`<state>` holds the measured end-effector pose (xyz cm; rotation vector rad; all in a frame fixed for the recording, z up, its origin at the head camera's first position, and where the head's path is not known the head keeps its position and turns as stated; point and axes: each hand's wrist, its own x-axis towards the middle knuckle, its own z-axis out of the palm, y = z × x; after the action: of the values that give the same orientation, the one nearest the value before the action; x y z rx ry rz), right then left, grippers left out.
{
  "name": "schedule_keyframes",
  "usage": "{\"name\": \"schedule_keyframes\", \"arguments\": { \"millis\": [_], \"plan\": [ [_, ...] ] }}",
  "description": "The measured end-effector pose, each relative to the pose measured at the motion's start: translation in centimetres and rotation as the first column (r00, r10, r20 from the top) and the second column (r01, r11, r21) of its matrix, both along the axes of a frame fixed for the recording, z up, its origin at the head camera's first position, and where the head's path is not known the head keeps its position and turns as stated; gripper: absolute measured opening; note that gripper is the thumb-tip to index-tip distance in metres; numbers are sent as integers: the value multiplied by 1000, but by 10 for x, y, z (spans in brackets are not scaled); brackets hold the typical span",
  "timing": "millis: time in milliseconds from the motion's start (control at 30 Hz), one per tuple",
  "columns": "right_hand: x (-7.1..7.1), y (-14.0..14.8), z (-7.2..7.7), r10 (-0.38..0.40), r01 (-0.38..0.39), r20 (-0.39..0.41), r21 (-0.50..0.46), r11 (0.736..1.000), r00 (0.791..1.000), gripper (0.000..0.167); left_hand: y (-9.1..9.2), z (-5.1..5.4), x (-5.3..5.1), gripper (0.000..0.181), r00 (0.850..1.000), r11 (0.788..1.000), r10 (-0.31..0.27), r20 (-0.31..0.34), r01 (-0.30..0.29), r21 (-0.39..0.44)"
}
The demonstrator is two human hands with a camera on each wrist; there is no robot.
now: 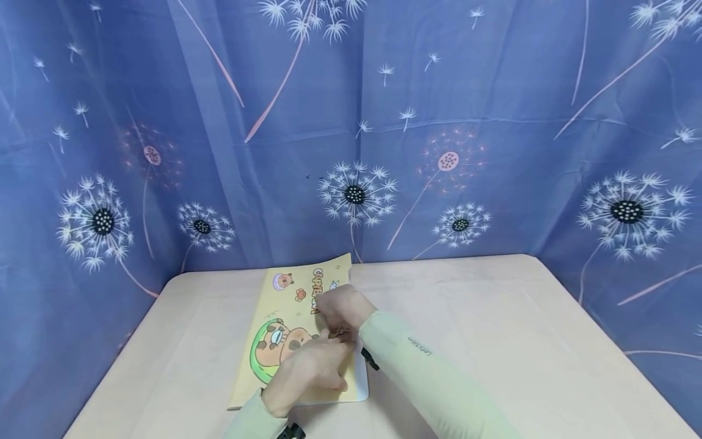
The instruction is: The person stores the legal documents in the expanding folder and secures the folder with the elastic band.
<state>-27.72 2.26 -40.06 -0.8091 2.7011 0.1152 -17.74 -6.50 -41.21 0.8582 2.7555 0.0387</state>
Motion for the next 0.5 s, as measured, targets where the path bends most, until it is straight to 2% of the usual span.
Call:
{"name": "schedule_keyframes", "arguments": {
  "millis": [133,267,367,500],
  "plan": [
    [-2,5,0,21,-21,-11,-17,1000,1000,20,0,1,-1,75,1000,1000,3,9,-3,7],
    [-4,14,-6,58,-58,-12,-108,992,998,15,2,2,0,66,1000,1000,9,22,-9,8],
    [-3,20,-12,95,-104,-60,-163,981,994,13,2,2,1,65,1000,1000,11,24,-11,8],
    [0,23,-18,126,-149,-162,-139,979,979,9,2,1,1,70,999,1000,13,34,-13,5]
  ]
}}
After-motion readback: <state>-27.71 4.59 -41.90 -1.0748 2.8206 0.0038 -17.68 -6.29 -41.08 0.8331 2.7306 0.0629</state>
